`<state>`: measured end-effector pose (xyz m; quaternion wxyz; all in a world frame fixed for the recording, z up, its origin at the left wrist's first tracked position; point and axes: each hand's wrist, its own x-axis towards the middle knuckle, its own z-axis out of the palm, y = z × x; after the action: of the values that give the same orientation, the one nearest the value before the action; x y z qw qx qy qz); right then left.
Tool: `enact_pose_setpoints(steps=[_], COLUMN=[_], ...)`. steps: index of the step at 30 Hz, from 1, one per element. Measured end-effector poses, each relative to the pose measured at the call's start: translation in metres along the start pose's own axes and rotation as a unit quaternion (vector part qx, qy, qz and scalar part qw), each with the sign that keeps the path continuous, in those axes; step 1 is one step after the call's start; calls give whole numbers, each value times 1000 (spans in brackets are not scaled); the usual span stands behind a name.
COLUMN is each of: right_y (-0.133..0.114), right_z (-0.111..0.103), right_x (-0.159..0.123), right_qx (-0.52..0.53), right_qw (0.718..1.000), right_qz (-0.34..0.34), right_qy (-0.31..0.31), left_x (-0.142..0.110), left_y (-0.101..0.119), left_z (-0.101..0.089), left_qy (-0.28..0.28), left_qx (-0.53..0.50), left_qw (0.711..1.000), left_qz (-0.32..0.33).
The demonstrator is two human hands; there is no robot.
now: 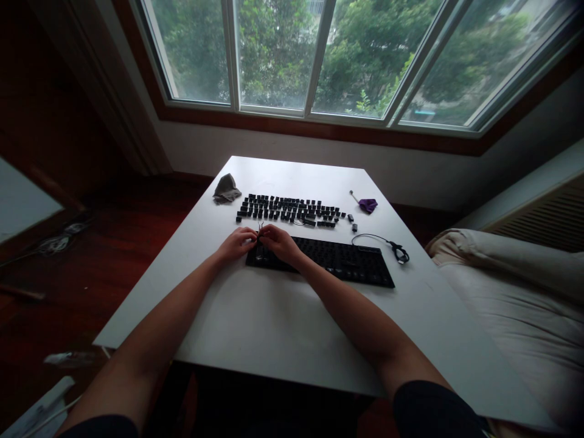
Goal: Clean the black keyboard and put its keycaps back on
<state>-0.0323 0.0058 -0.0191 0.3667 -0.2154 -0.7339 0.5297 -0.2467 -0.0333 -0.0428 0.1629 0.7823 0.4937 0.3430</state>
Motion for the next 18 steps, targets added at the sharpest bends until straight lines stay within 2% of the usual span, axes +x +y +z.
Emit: enact_pose_setpoints(steps=[3, 9, 12, 15, 18], right_y=[5, 6, 8, 11, 11], right_z=[2, 6, 5, 5, 7], right_x=[-1, -2, -1, 0, -3], right_qx=[0, 50, 69, 64, -14], right_qw=[1000, 996, 994, 995, 996], right_qz=[19, 48, 47, 71, 92], right_qy=[15, -58, -72, -38, 15], left_x=[1, 2, 2, 3, 3], left_y=[0, -3, -4, -5, -4], left_z=[0, 2, 3, 3, 3], left_qy=[3, -7, -4, 1, 3], left_qx=[-2, -5, -5, -5, -7], left_qw=[1000, 1000, 1000, 1000, 1000], left_qz=[-1, -9, -5, 1, 1])
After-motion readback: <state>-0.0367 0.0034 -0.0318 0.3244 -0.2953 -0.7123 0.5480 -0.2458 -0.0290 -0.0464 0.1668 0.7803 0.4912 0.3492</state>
